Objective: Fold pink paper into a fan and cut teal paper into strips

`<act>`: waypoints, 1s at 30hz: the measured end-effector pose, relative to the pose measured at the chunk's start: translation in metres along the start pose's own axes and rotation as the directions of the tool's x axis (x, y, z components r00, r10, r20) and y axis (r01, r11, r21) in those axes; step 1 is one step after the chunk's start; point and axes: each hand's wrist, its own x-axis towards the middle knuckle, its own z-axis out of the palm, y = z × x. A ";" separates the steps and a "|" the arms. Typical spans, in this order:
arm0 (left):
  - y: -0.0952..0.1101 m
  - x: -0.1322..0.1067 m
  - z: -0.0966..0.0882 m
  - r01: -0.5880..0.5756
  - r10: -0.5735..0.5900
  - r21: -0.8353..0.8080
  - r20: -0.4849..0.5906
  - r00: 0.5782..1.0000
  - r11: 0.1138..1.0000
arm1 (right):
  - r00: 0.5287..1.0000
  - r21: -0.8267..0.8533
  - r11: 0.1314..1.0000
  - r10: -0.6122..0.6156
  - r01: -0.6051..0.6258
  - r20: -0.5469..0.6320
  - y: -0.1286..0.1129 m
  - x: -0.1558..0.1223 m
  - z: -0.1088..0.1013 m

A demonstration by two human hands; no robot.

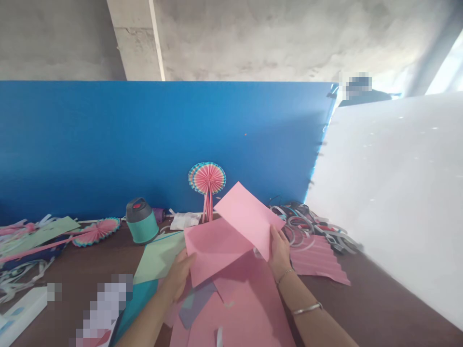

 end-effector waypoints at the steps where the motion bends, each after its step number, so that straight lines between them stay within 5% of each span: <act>1: 0.000 -0.003 0.004 0.039 -0.041 0.038 0.061 0.997 0.999 | 1.000 0.008 1.000 0.013 -0.013 -0.015 -0.001 0.001 -0.001; 4: -0.001 -0.012 0.017 0.055 -0.093 0.178 0.211 0.973 0.982 | 0.998 0.031 1.000 0.004 -0.003 -0.058 -0.002 0.002 -0.002; 7: -0.002 -0.015 0.023 -0.119 0.015 0.344 0.289 0.957 0.931 | 0.998 0.039 0.999 -0.021 0.023 -0.057 -0.002 0.002 -0.001; 11: -0.003 -0.008 0.015 -0.237 0.240 0.667 0.090 0.967 0.706 | 0.997 0.020 0.998 -0.050 0.051 -0.064 0.000 0.004 -0.002; 13: -0.003 -0.002 0.005 -0.217 0.395 0.801 -0.026 0.918 0.558 | 0.997 0.026 0.998 -0.047 0.049 -0.062 0.001 0.005 -0.002; 15: -0.005 0.004 -0.004 -0.206 0.470 0.902 0.003 0.882 0.380 | 0.998 0.047 0.998 -0.027 0.030 -0.058 0.001 0.006 -0.003; 21: -0.007 0.009 -0.012 0.025 0.234 0.994 -0.050 0.971 0.105 | 0.995 0.059 0.994 0.092 -0.094 0.030 -0.005 0.004 -0.002; 26: -0.002 0.006 -0.016 0.039 0.292 0.995 -0.065 0.954 0.096 | 0.991 0.042 0.990 0.135 -0.136 0.020 0.002 0.005 -0.003; 30: 0.004 0.010 -0.026 0.113 0.358 0.938 -0.234 0.904 0.329 | 0.984 0.006 0.985 0.173 -0.174 0.048 0.011 0.006 -0.004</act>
